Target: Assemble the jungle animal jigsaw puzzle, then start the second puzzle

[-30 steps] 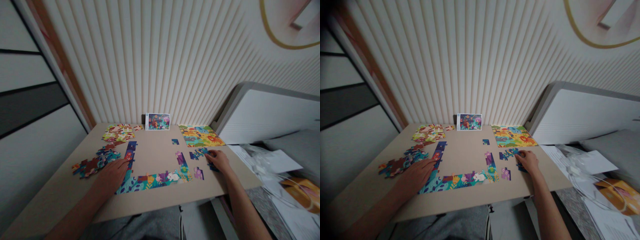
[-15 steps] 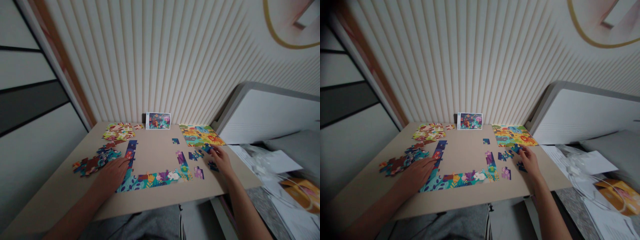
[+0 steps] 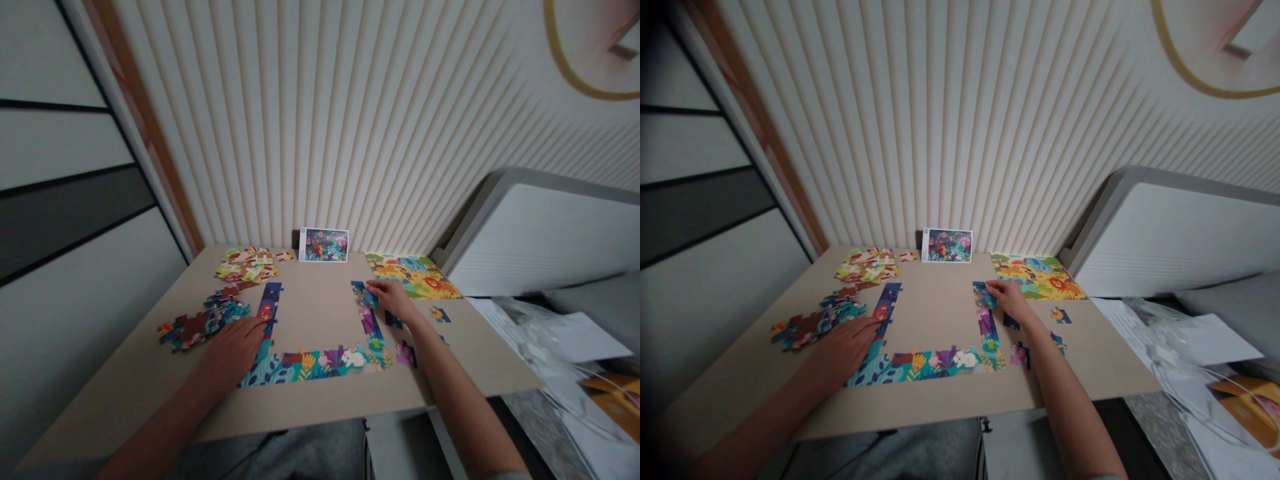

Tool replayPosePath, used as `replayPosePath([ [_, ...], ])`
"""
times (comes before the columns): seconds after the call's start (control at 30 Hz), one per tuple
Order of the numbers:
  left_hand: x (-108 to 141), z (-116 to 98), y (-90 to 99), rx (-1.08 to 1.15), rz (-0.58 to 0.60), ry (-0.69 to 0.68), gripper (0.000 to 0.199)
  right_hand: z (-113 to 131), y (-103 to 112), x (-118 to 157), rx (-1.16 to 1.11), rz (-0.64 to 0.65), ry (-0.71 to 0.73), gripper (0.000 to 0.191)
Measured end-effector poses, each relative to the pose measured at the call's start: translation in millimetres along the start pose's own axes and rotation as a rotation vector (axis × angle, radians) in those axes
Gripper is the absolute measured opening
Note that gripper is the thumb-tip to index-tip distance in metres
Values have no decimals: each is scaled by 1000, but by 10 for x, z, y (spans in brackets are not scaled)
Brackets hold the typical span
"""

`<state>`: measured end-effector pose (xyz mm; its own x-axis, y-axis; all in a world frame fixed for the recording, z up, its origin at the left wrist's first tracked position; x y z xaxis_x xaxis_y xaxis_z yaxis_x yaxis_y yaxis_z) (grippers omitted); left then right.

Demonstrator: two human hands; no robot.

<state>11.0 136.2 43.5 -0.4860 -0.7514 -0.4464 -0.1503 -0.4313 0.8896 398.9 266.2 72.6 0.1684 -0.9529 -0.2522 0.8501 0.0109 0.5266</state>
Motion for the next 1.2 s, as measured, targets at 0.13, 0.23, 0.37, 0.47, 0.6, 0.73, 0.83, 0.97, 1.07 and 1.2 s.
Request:
replayPosePath([
  [0.13, 0, -10, -13, -11, 20, 6, 40, -24, -143, -47, 48, 22, 25, 28],
  [0.23, 2, -17, -17, 0, 32, 7, 40, -68, -47, 54, 116, -20, 31, 28],
  [0.37, 7, -12, -12, 7, 36, 11, 38, -118, 94, 224, 167, -36, 33, 30],
  [0.47, 10, -16, -12, -23, 44, 1, 37, -123, 84, 293, 172, -9, 33, 31],
  [0.6, 12, -25, 4, -33, 44, -6, 37, -79, -47, 296, 186, 56, 57, 35],
  [0.73, 12, -21, 19, -12, 37, 10, 37, -39, -108, 282, 199, 75, 67, 37],
  [0.83, 13, -9, 18, 7, 27, 26, 37, -19, -80, 285, 169, 46, 67, 36],
  [0.97, 14, -10, 3, -3, 27, 14, 37, -31, -25, 285, 126, -13, 62, 37],
  [1.07, 8, -20, 7, -19, 27, -1, 36, -57, 18, 277, 111, -65, 54, 35],
  [1.2, 1, -18, 17, -13, 34, 12, 35, -81, 42, 273, 69, -98, 34, 39],
])
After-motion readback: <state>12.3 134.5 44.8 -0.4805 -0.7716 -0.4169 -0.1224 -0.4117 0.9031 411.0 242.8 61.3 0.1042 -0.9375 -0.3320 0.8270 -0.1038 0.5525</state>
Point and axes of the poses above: each hand's wrist, its own x-axis away from the middle knuckle, its own y-axis out of the back of the hand, z = x × y, the point moved 9 cm from there along -x, towards the middle knuckle, and after that the axes turned 7 degrees about -x, right-handed, at the moved point
